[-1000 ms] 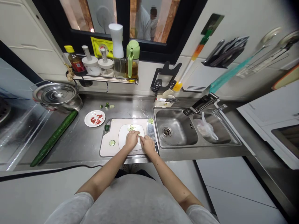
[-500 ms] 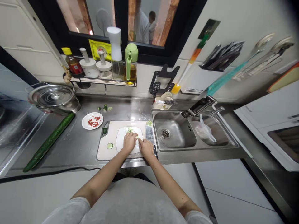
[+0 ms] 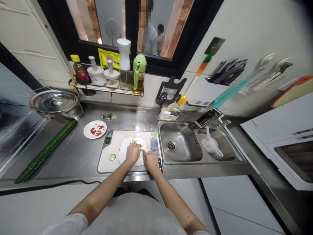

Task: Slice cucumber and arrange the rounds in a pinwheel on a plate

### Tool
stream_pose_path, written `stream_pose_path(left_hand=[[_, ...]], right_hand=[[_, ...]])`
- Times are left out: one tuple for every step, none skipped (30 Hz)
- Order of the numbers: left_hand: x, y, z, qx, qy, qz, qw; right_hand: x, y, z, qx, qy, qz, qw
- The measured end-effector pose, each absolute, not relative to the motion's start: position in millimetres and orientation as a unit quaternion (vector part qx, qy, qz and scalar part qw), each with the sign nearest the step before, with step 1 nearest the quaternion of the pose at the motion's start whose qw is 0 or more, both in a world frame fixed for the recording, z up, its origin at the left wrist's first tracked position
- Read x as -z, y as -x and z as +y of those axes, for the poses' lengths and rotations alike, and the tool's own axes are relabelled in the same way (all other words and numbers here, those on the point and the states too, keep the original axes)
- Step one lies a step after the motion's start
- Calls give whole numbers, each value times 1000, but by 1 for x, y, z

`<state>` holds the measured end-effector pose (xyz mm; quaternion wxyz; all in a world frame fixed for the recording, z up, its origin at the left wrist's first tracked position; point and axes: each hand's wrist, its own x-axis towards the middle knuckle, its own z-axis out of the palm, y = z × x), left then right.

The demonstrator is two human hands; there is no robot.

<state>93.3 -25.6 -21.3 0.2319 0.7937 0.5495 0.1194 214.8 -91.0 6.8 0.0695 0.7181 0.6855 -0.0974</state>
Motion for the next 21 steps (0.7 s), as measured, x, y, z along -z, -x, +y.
stream_pose_path(left_hand=[[21, -93, -26, -118, -794, 550, 232], [21, -93, -26, -117, -794, 550, 232], [21, -93, -26, -114, -794, 550, 233], [20, -93, -26, -112, -794, 550, 234], [20, -93, -26, -110, -794, 550, 234], [19, -93, -25, -109, -794, 550, 234], [19, -93, -25, -109, -795, 549, 234], [19, -93, -25, -108, -796, 549, 233], [19, -93, -25, -108, -796, 548, 232], [19, -93, -25, -108, -796, 549, 231], [19, -93, -25, -108, -796, 550, 230], [19, -93, -25, -107, -796, 550, 229], [19, -93, -25, -106, -796, 550, 229], [19, -93, -25, -106, -796, 550, 228], [19, -94, -25, -107, -796, 550, 228], [19, -94, -25, -108, -797, 550, 227], [19, -93, -25, -110, -797, 549, 226], [19, -93, -25, -112, -797, 550, 224], [19, -93, -25, -114, -797, 550, 224], [19, -93, -25, -114, -796, 550, 224], [19, -93, -26, -115, -796, 551, 225]], right_hand=[[-7, -215, -91, 98, -717, 687, 70], [-7, -215, -90, 98, -716, 688, 72], [-7, -215, -90, 97, -715, 689, 73], [-7, -215, -89, 96, -714, 689, 75], [-7, -215, -89, 96, -714, 690, 76], [-7, -215, -88, 94, -714, 689, 78], [-7, -215, -88, 92, -715, 689, 79], [-7, -214, -88, 89, -714, 690, 79], [-7, -214, -88, 86, -713, 691, 80], [-7, -214, -88, 85, -712, 692, 81], [-7, -214, -88, 84, -711, 693, 82], [-7, -214, -88, 84, -710, 694, 85], [-6, -214, -88, 85, -710, 694, 87], [-6, -214, -88, 87, -709, 693, 90], [-7, -214, -88, 89, -709, 693, 93], [-7, -214, -88, 90, -710, 692, 95], [-7, -213, -88, 91, -710, 692, 97], [-8, -213, -88, 91, -710, 692, 99], [-8, -213, -88, 92, -710, 690, 101], [-9, -213, -88, 94, -711, 689, 103], [-10, -212, -88, 96, -712, 687, 104]])
